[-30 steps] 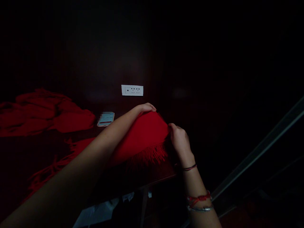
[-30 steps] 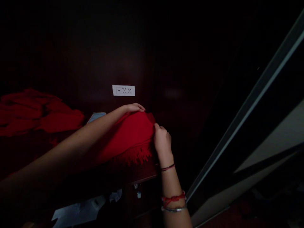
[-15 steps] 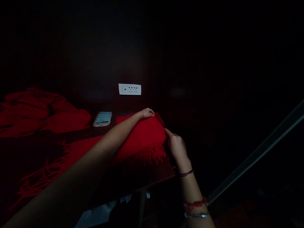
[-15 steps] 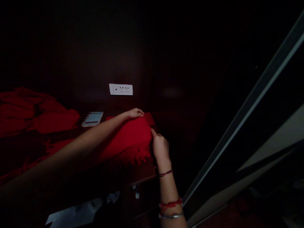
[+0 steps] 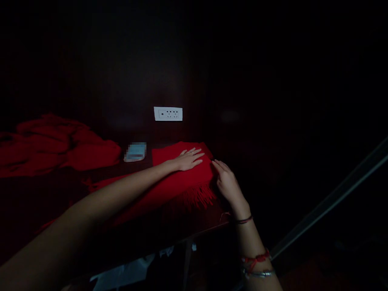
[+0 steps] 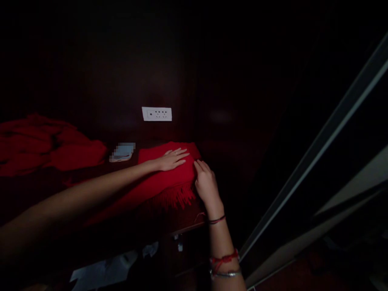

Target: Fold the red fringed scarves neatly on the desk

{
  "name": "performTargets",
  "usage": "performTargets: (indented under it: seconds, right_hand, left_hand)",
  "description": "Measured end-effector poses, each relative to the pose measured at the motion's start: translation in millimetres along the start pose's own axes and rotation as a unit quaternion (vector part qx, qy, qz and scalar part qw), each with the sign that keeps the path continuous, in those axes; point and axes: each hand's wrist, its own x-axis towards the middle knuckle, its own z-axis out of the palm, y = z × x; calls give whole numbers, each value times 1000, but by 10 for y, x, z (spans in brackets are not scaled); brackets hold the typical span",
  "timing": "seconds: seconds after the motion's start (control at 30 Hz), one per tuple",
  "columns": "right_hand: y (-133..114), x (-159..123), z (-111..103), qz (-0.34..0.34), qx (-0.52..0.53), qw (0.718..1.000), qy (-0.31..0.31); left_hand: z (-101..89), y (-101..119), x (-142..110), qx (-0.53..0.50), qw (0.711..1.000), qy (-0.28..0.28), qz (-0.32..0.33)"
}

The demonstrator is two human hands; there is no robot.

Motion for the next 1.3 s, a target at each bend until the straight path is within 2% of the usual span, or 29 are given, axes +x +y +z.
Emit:
performTargets:
  seconds: [0.07,0.13,0.27,0.4,0.5,0.6,0.7,0.83,0.93,1.13,1.3]
  right_hand:
    - [-8,-9,36,-3,-10,999,-42]
    - [-9,-49,73,14,-12,997,-70]
    - [26,-147,110,45,22,996,-73]
    - [48,-161,45,63,58,996,8]
    - [8,-135,-49,84,78,992,47]
    - [-47,-114,-101,70,75,995,19]
    - [-71,-92,-80,51,54,997,-12]
    - [-57,-62,-35,42,22,998,-38]
    - [-44,-45,-32,34,4,998,-50]
    - [-48,-34,-34,35,-17,997,-66]
    - [-72,-54,-44,16,-13,997,-71]
  left_hand:
    - [34,3,-23,-7,997,-72,4]
    - [49,-9,-18,-8,995,-101,8]
    - [18,-35,-8,-9,994,-110,18]
    - [-92,15,-176,-5,998,-63,-7]
    - [-208,110,-562,-2,1000,0,-24]
    - [-292,189,-1103,26,1000,13,1]
    - [-334,203,-1573,47,998,-33,-20]
    - [-371,172,-1906,7,993,-110,-39]
    - [-377,165,-2014,-7,989,-145,-28]
    - [-369,23,-2065,91,986,-129,-58]
    - [-603,-199,-2080,124,985,-54,-109]
